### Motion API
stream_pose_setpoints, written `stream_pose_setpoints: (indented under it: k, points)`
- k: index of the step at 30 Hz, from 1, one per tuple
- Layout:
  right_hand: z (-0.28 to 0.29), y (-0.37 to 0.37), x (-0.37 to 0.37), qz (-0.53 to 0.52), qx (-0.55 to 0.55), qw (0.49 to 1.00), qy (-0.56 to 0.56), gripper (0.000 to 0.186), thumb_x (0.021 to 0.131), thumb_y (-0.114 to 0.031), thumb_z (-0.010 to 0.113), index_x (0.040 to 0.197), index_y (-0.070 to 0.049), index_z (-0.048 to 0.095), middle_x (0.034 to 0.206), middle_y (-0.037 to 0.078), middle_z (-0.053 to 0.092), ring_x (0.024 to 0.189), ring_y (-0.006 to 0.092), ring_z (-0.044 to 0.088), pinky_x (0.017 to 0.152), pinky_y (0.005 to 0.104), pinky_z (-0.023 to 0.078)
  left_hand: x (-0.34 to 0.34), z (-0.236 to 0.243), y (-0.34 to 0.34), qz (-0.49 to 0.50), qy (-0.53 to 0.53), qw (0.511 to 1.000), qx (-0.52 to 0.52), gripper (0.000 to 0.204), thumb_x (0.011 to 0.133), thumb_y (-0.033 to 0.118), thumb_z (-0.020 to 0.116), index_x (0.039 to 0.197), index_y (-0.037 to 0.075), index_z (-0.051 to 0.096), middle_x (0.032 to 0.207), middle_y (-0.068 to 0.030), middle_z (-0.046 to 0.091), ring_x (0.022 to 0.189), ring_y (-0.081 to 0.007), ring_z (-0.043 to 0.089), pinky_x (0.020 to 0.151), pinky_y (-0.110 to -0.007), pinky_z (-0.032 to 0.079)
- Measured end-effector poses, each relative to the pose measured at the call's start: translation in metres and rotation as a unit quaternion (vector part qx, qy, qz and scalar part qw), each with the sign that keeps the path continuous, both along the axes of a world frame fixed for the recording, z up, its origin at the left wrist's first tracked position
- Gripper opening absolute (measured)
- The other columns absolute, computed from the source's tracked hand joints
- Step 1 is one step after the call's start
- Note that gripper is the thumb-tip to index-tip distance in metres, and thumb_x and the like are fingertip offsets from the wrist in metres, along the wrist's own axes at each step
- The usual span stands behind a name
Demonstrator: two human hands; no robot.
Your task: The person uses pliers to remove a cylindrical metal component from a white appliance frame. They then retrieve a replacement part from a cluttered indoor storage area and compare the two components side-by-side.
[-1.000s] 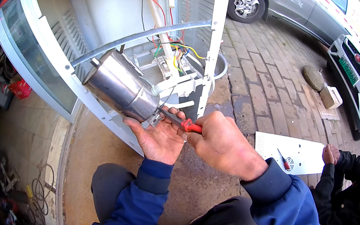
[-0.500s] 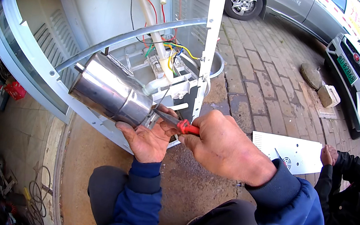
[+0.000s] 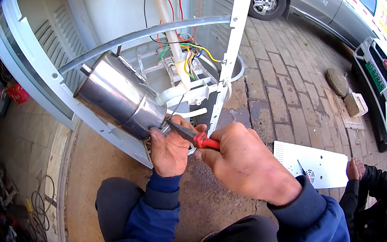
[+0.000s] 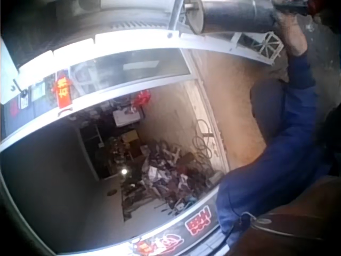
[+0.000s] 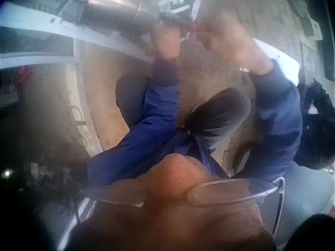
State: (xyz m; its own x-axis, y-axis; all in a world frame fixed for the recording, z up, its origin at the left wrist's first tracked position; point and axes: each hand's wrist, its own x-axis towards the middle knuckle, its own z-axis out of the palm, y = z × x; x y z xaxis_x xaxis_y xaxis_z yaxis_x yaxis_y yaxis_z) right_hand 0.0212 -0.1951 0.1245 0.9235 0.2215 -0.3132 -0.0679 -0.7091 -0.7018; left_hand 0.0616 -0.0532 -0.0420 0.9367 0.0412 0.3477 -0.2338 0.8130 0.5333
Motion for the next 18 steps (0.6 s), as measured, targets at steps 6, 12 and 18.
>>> stream_pose_setpoints:
  k: [6, 12, 18]
  points:
    - [-0.004, -0.002, 0.001, -0.012, 0.023, 1.000, 0.005, 0.026, 0.094, -0.016, 0.073, 0.093, 0.009, 0.072, 0.070, 0.027, 0.064, 0.066, 0.0356, 0.069, 0.066, 0.0454, 0.052, 0.003, -0.004, 0.005, -0.023, -0.025, 0.999, 0.027, 0.024, 0.099, 0.014, 0.071, 0.116, 0.007, 0.055, 0.095, -0.0041, 0.059, 0.090, -0.0196, 0.065, 0.100, -0.053, 0.056]
    - [-0.013, -0.001, 0.001, -0.028, 0.028, 0.999, -0.025, 0.025, 0.095, -0.015, 0.072, 0.094, 0.010, 0.071, 0.067, 0.026, 0.063, 0.061, 0.0334, 0.066, 0.064, 0.0442, 0.052, 0.002, 0.002, -0.001, 0.007, 0.018, 0.999, 0.027, 0.013, 0.099, 0.005, 0.069, 0.094, 0.005, 0.057, 0.090, -0.0057, 0.059, 0.078, -0.0154, 0.060, 0.081, -0.040, 0.058]
    - [-0.005, -0.011, 0.002, -0.102, 0.035, 0.994, 0.027, 0.026, 0.098, -0.015, 0.069, 0.092, 0.010, 0.070, 0.060, 0.016, 0.061, 0.055, 0.0217, 0.065, 0.058, 0.0391, 0.051, -0.002, 0.008, 0.001, -0.032, 0.003, 0.998, 0.046, 0.021, 0.096, 0.006, 0.073, 0.107, 0.007, 0.056, 0.084, -0.0034, 0.055, 0.073, -0.0136, 0.056, 0.086, -0.036, 0.057]
